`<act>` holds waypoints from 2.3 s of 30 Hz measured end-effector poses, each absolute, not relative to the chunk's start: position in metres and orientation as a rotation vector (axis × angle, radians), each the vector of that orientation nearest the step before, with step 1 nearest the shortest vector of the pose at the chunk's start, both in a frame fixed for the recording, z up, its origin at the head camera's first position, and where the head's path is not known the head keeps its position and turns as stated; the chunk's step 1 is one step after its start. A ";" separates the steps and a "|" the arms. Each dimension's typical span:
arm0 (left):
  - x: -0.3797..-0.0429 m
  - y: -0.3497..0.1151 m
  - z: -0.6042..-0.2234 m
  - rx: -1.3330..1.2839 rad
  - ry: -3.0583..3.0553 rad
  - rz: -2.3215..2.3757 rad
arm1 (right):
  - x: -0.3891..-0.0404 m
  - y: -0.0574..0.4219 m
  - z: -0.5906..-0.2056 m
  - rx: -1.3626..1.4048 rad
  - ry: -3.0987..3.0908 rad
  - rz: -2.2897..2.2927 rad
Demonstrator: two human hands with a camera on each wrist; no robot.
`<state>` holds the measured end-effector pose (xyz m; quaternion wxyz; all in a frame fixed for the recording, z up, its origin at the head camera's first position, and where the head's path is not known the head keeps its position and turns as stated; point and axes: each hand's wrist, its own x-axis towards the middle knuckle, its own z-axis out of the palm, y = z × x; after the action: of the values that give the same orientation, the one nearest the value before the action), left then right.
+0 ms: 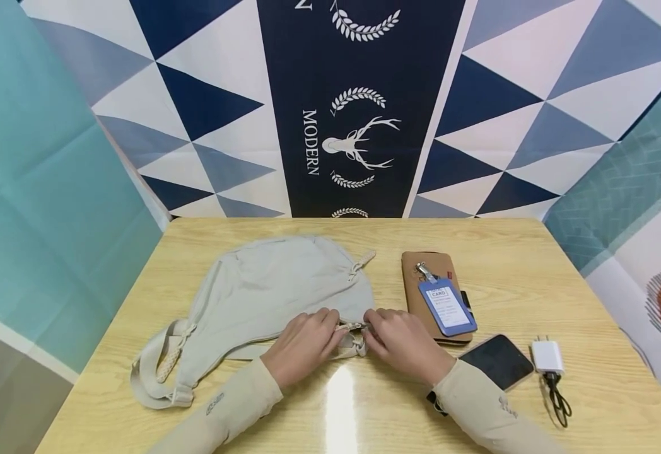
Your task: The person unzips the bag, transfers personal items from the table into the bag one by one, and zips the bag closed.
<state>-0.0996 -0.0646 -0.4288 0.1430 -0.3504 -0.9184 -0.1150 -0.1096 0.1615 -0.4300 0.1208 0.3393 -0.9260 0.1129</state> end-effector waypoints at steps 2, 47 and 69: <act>-0.100 -0.067 -0.427 -1.036 -2.660 -0.330 | -0.107 0.163 -0.430 0.997 -2.707 0.339; -0.102 -0.136 -0.437 -0.890 -2.696 -0.374 | -0.095 0.172 -0.432 0.962 -2.845 0.584; -0.089 -0.184 -0.429 -0.758 -2.720 -0.346 | -0.096 0.168 -0.435 0.940 -2.858 0.583</act>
<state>-0.0887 -0.1841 -0.4290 0.1477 -0.2636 -0.9457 -0.1202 -0.0957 0.1683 -0.4345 0.0384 0.3065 -0.9319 0.1899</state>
